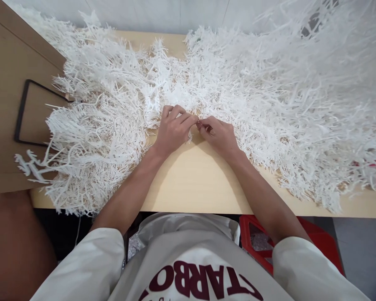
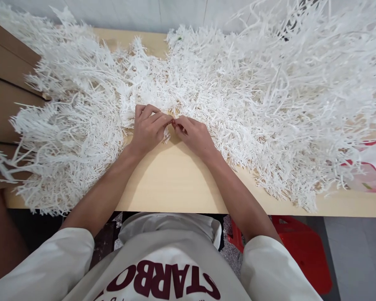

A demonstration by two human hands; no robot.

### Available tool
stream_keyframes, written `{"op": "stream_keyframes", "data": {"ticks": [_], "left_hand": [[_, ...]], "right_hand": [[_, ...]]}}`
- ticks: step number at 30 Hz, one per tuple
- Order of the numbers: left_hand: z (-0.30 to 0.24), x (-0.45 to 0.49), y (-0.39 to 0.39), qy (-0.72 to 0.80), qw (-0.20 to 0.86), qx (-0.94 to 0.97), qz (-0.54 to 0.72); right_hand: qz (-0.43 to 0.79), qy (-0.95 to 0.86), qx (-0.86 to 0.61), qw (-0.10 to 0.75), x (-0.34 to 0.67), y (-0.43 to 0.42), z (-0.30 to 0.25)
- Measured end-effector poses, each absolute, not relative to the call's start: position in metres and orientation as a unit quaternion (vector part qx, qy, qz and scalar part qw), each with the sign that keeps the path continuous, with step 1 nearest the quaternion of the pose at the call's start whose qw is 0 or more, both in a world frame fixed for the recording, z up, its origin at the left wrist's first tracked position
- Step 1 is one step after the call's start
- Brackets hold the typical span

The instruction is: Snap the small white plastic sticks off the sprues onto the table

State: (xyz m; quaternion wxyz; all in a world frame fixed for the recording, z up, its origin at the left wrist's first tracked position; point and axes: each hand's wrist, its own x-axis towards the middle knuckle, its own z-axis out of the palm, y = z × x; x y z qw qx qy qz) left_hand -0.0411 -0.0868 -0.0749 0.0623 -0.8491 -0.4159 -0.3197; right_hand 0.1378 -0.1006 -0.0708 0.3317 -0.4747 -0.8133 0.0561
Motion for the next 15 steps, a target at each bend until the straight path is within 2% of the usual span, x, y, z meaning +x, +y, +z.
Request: {"op": "stream_keyframes", "data": {"ticks": [4,11,15], "left_hand": [[-0.075,-0.040,-0.086,-0.410,0.061,-0.861,-0.295],[-0.078,-0.033,-0.089,-0.433,0.058,-0.841,-0.319],[-0.076,-0.023,-0.097,-0.454,0.063,-0.822,-0.339]], "right_hand": [[0.006,-0.827,-0.457,0.328,0.138,-0.100,-0.073],[0.014,-0.832,-0.456,0.314,0.136,-0.101,-0.067],[0.006,-0.825,-0.453,0.338,0.134,-0.099,-0.064]]}}
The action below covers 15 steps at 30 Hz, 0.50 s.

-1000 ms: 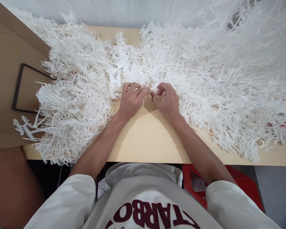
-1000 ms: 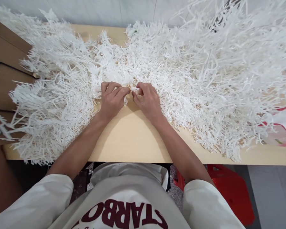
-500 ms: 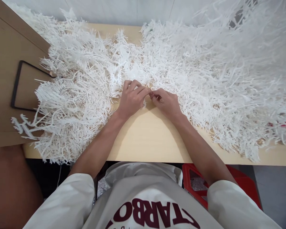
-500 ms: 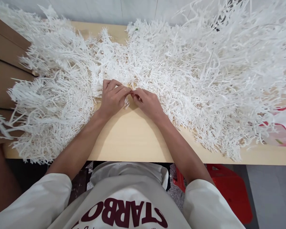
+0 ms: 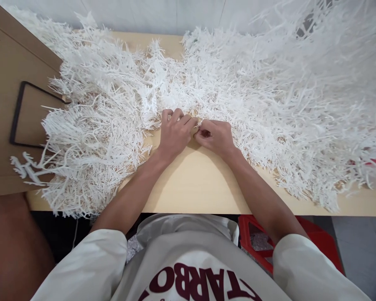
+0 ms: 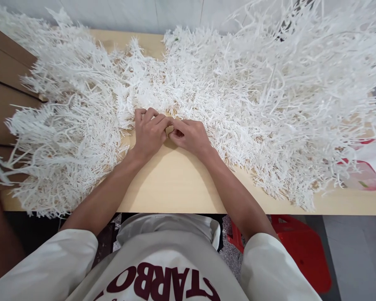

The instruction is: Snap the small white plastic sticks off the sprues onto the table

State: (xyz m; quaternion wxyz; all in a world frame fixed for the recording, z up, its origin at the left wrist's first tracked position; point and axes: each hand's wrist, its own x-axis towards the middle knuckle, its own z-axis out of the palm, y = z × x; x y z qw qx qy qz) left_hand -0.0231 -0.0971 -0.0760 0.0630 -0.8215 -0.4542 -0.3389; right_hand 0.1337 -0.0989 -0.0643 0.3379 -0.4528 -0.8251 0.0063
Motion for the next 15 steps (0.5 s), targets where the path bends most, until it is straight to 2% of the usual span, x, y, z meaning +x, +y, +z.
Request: {"op": "stream_keyframes", "data": {"ticks": [9,15], "left_hand": [[-0.083,-0.041,-0.080,-0.546,0.011,-0.735,-0.402],[-0.076,-0.045,-0.085,-0.466,0.034,-0.799,-0.379]], "right_hand": [[0.027,-0.837,-0.396,0.377,0.136,-0.114,-0.069],[0.072,-0.769,-0.508,0.381,0.128,-0.110,-0.064]]}}
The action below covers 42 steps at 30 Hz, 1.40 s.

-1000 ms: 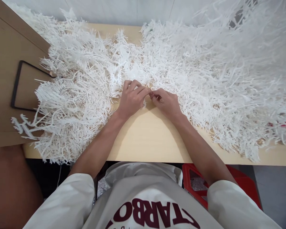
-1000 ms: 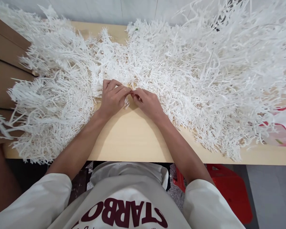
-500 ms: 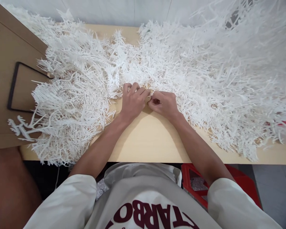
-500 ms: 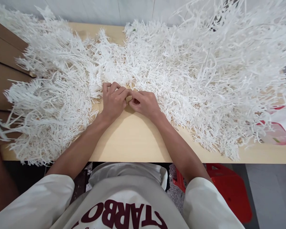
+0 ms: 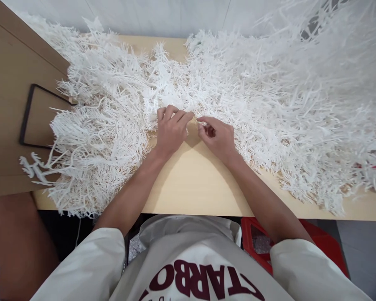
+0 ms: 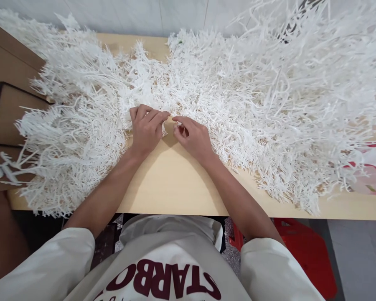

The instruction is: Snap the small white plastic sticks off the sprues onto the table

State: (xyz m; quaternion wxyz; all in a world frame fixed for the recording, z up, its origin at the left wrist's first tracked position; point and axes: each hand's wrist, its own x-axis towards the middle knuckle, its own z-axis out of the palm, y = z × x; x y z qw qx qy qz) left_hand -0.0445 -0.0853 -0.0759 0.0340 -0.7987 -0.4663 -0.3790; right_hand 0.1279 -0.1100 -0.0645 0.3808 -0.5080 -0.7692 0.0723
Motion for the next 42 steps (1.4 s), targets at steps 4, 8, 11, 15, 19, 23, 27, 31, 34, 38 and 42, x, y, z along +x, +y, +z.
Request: {"op": "stream_keyframes", "data": {"ticks": [4,8,11,15,19,23,27,31,34,38,42], "left_hand": [[-0.074,-0.039,-0.089,-0.449,0.047,-0.813,-0.367],[-0.075,-0.040,-0.090,-0.431,0.051,-0.830,-0.351],[-0.075,-0.040,-0.090,-0.430,0.059,-0.830,-0.350],[-0.075,-0.039,-0.090,-0.423,0.079,-0.833,-0.349],[-0.075,-0.038,-0.089,-0.408,0.087,-0.845,-0.334],[-0.077,-0.036,-0.089,-0.404,0.060,-0.856,-0.317],[-0.079,-0.039,-0.086,-0.422,0.038,-0.838,-0.345],[-0.078,-0.049,-0.077,-0.466,0.030,-0.779,-0.419],[-0.075,-0.054,-0.074,-0.517,0.032,-0.706,-0.483],[-0.073,-0.046,-0.083,-0.465,0.027,-0.776,-0.425],[-0.073,-0.039,-0.090,-0.421,0.046,-0.818,-0.389]], "right_hand": [[0.085,-0.735,-0.562,0.369,0.127,-0.107,-0.062],[0.059,-0.771,-0.524,0.359,0.130,-0.107,-0.062],[0.036,-0.787,-0.516,0.337,0.134,-0.105,-0.064],[0.050,-0.804,-0.503,0.313,0.139,-0.100,-0.066],[0.036,-0.809,-0.520,0.271,0.137,-0.100,-0.065],[0.036,-0.811,-0.541,0.218,0.132,-0.103,-0.062],[0.063,-0.824,-0.508,0.245,0.130,-0.107,-0.057],[0.027,-0.860,-0.385,0.334,0.128,-0.120,-0.054],[0.011,-0.892,-0.276,0.357,0.127,-0.129,-0.054],[0.029,-0.836,-0.367,0.407,0.128,-0.125,-0.057],[0.061,-0.764,-0.494,0.411,0.131,-0.113,-0.061]]}}
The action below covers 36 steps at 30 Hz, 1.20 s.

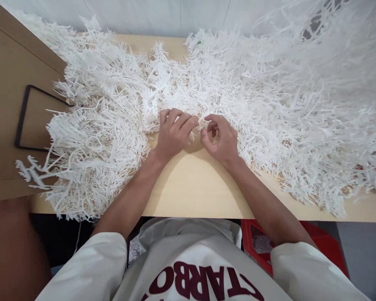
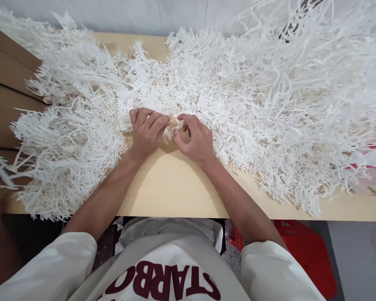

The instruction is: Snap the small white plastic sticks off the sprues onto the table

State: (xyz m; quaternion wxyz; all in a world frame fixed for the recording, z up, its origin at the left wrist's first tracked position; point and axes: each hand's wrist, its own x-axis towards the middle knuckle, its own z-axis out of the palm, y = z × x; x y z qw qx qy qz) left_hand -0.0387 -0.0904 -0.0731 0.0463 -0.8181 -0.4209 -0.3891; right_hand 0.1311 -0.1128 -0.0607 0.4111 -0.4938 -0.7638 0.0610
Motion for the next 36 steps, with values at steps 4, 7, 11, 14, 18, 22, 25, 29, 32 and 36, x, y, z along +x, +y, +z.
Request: {"op": "stream_keyframes", "data": {"ticks": [4,7,11,14,18,22,25,29,32,36], "left_hand": [[-0.074,-0.041,-0.089,-0.401,0.092,-0.829,-0.379],[-0.075,-0.042,-0.088,-0.395,0.106,-0.835,-0.369],[-0.075,-0.043,-0.088,-0.395,0.111,-0.835,-0.367],[-0.074,-0.043,-0.088,-0.402,0.107,-0.836,-0.359],[-0.076,-0.043,-0.083,-0.412,0.069,-0.837,-0.352],[-0.074,-0.043,-0.078,-0.480,0.031,-0.786,-0.387],[-0.069,-0.041,-0.081,-0.484,0.016,-0.779,-0.398],[-0.063,-0.036,-0.090,-0.456,-0.032,-0.776,-0.433],[-0.064,-0.034,-0.092,-0.452,-0.044,-0.768,-0.452],[-0.068,-0.034,-0.091,-0.435,-0.055,-0.784,-0.440]], "right_hand": [[0.053,-0.758,-0.525,0.383,0.131,-0.106,-0.064],[0.008,-0.783,-0.505,0.364,0.132,-0.104,-0.065],[-0.084,-0.817,-0.474,0.316,0.136,-0.102,-0.065],[-0.089,-0.844,-0.443,0.290,0.136,-0.103,-0.064],[-0.034,-0.853,-0.410,0.322,0.132,-0.115,-0.057],[-0.042,-0.889,-0.249,0.383,0.122,-0.135,-0.050],[-0.044,-0.876,-0.265,0.401,0.117,-0.135,-0.051],[0.055,-0.794,-0.443,0.413,0.119,-0.121,-0.057],[0.111,-0.752,-0.502,0.412,0.122,-0.113,-0.062],[0.111,-0.765,-0.499,0.392,0.124,-0.108,-0.071]]}}
